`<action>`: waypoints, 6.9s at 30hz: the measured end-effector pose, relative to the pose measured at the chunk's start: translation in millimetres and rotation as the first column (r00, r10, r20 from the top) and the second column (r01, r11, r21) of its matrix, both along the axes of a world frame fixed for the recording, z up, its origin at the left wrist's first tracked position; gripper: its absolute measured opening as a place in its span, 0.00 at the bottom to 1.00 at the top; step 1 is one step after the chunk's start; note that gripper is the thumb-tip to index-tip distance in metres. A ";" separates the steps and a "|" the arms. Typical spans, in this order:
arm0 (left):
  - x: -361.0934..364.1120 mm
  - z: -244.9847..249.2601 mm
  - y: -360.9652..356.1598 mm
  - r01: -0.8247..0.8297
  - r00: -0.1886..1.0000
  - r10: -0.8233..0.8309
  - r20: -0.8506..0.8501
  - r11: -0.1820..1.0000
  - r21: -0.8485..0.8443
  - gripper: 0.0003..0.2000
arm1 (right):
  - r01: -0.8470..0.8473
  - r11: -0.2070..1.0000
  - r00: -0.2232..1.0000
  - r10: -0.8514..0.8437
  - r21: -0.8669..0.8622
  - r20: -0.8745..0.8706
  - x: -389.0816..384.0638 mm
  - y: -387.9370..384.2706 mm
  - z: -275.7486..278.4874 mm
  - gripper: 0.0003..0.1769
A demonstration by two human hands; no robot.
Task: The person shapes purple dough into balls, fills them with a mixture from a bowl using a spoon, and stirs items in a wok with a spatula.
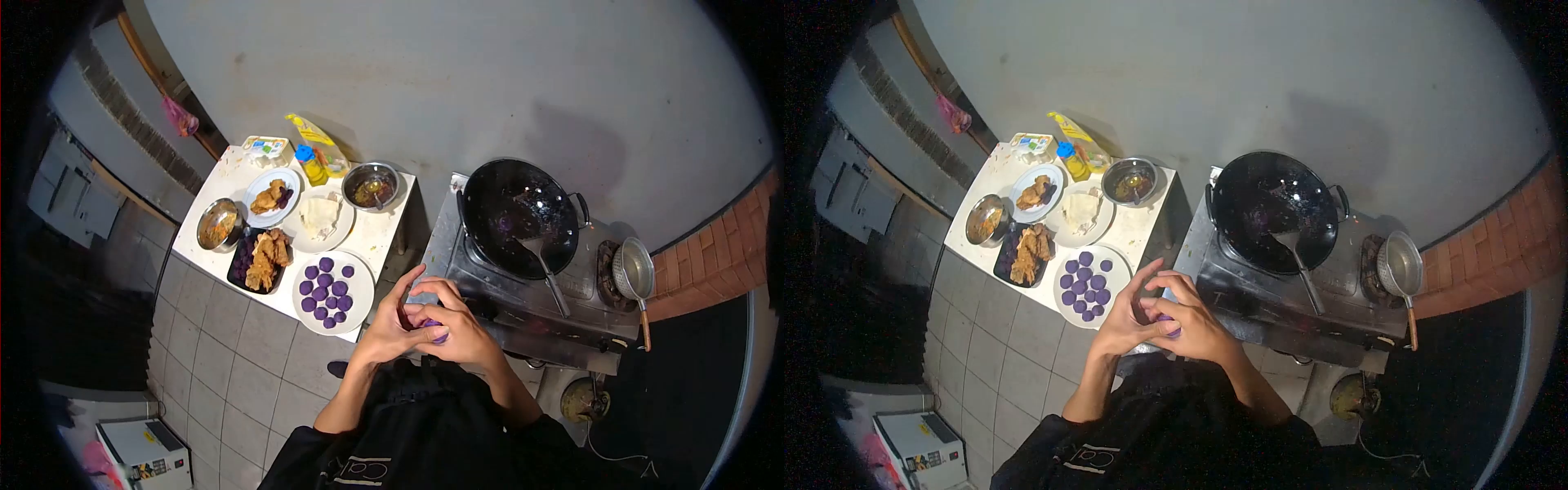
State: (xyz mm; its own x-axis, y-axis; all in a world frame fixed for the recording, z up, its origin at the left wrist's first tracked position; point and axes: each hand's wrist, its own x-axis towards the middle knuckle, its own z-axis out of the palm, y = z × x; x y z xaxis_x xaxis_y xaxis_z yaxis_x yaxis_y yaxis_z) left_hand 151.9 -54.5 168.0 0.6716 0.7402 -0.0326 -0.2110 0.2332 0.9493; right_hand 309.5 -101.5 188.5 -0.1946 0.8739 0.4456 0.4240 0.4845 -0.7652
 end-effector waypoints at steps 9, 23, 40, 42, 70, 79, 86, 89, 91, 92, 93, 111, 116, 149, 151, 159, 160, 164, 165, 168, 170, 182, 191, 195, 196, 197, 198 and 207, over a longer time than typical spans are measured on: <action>-12.4 13.7 1.1 -0.019 1.000 0.018 -0.009 0.998 -0.067 0.53 | 0.072 0.989 0.997 -0.070 0.128 -0.016 -21.7 9.4 -28.0 0.11; -11.1 25.7 -0.8 0.066 0.996 -0.067 -0.062 0.998 -0.021 0.56 | 0.022 0.989 0.999 -0.017 0.148 -0.031 -10.0 0.1 -17.6 0.18; -8.7 15.6 -7.2 0.092 0.996 -0.091 -0.020 0.993 0.072 0.56 | 0.025 0.995 0.998 -0.019 0.093 -0.066 -12.5 -12.9 5.7 0.11; -8.7 27.9 -10.7 0.079 0.996 -0.072 -0.057 0.989 0.121 0.55 | -0.037 0.993 0.998 0.042 0.110 -0.042 -7.6 -12.5 0.3 0.12; 42.3 39.3 -52.8 -0.011 0.999 0.010 0.051 1.000 0.019 0.55 | -0.163 0.980 0.986 0.167 0.113 -0.025 52.7 -33.5 5.4 0.17; 54.9 29.8 -57.2 -0.046 0.994 0.056 -0.094 0.993 0.111 0.57 | -0.241 0.970 0.970 0.239 0.041 0.049 65.4 -41.2 7.8 0.14; 58.6 31.1 -51.6 0.040 0.998 -0.037 -0.058 0.998 0.056 0.55 | 0.010 0.979 0.998 -0.022 0.206 0.058 61.5 -49.8 0.1 0.21; 65.2 33.2 -49.8 0.014 0.999 -0.011 -0.050 0.998 0.062 0.55 | 0.005 0.991 0.999 -0.010 0.137 0.034 65.8 -53.2 10.4 0.22; 64.0 34.5 -45.9 0.029 0.997 -0.024 -0.071 0.997 0.066 0.58 | -0.035 0.995 0.999 0.035 0.094 0.003 72.8 -54.7 19.5 0.22; 64.8 35.6 -46.3 0.029 0.997 -0.025 -0.069 0.998 0.064 0.58 | -0.060 0.996 0.998 0.062 0.072 -0.015 74.7 -54.8 21.7 0.21; 65.5 37.0 -46.8 0.028 0.997 -0.024 -0.068 0.998 0.061 0.58 | -0.055 0.995 0.998 0.055 0.089 -0.002 74.5 -53.7 18.2 0.20; 62.0 33.0 -52.2 0.022 0.999 -0.022 0.026 0.999 0.033 0.56 | -0.025 0.984 0.999 0.030 0.177 -0.023 63.7 -49.1 -1.4 0.18; 57.5 29.5 -50.9 -0.004 1.000 0.005 -0.031 1.000 0.031 0.57 | 0.031 0.987 0.999 -0.029 0.156 -0.019 56.1 -51.4 3.9 0.18; 61.6 38.0 -59.9 -0.053 0.999 0.053 0.004 0.996 0.076 0.58 | -0.030 0.975 0.999 0.033 0.219 -0.010 61.7 -52.5 11.7 0.18; 63.2 38.8 -61.0 -0.054 0.999 0.054 0.008 0.995 0.084 0.58 | -0.027 0.972 0.999 0.031 0.235 -0.014 60.6 -50.9 3.3 0.19; 58.7 39.0 -59.7 -0.066 0.995 0.073 -0.061 0.991 0.116 0.59 | -0.009 0.980 1.000 0.011 0.199 -0.010 63.6 -58.3 23.2 0.21; 60.5 40.6 -61.0 -0.060 0.996 0.067 -0.059 0.992 0.108 0.59 | -0.026 0.978 1.000 0.028 0.207 -0.005 64.6 -58.1 21.6 0.21; 64.3 39.8 -63.2 -0.026 0.998 0.034 -0.052 0.987 0.157 0.60 | -0.030 0.968 0.999 0.037 0.248 -0.021 63.2 -56.1 3.4 0.22; 63.9 38.3 -62.7 -0.014 0.998 0.024 -0.050 0.982 0.189 0.60 | -0.015 0.965 0.999 0.025 0.262 -0.035 62.0 -56.1 0.8 0.22; 67.4 47.9 -67.0 -0.061 0.996 0.066 -0.062 0.996 0.072 0.60 | 0.003 0.976 1.000 -0.004 0.218 0.007 62.9 -60.1 7.8 0.21; 65.3 42.1 -64.0 -0.066 0.997 0.070 -0.032 0.993 0.098 0.60 | -0.011 0.981 1.000 0.011 0.192 -0.002 64.4 -62.2 19.1 0.21; 63.3 40.3 -67.2 -0.052 0.998 0.055 -0.030 0.995 0.086 0.60 | 0.024 0.965 0.999 -0.017 0.261 -0.031 60.8 -63.0 11.9 0.17; 66.6 39.0 -70.6 -0.044 0.999 0.041 0.018 0.980 0.193 0.56 | -0.038 0.965 0.998 0.051 0.260 -0.043 65.4 -63.1 8.2 0.16; 69.5 38.1 -73.0 -0.075 0.996 0.081 -0.031 0.985 0.154 0.57 | 0.035 0.959 0.998 -0.017 0.282 -0.066 62.7 -64.3 8.7 0.15; 68.0 38.3 -72.6 -0.065 0.996 0.073 -0.045 0.986 0.152 0.57 | 0.053 0.954 0.998 -0.039 0.294 -0.053 62.1 -64.7 8.5 0.15; 64.9 39.2 -70.6 -0.054 0.996 0.064 -0.058 0.987 0.151 0.57 | 0.046 0.964 0.998 -0.032 0.263 -0.056 62.8 -65.8 12.6 0.15; 63.4 40.2 -69.2 -0.042 0.996 0.053 -0.070 0.988 0.150 0.57 | 0.040 0.972 0.998 -0.027 0.232 -0.059 63.9 -67.4 20.3 0.15; 65.9 38.7 -68.8 0.042 0.998 -0.031 -0.059 0.980 0.196 0.58 | 0.068 0.964 0.997 -0.056 0.258 -0.057 61.2 -68.6 5.4 0.17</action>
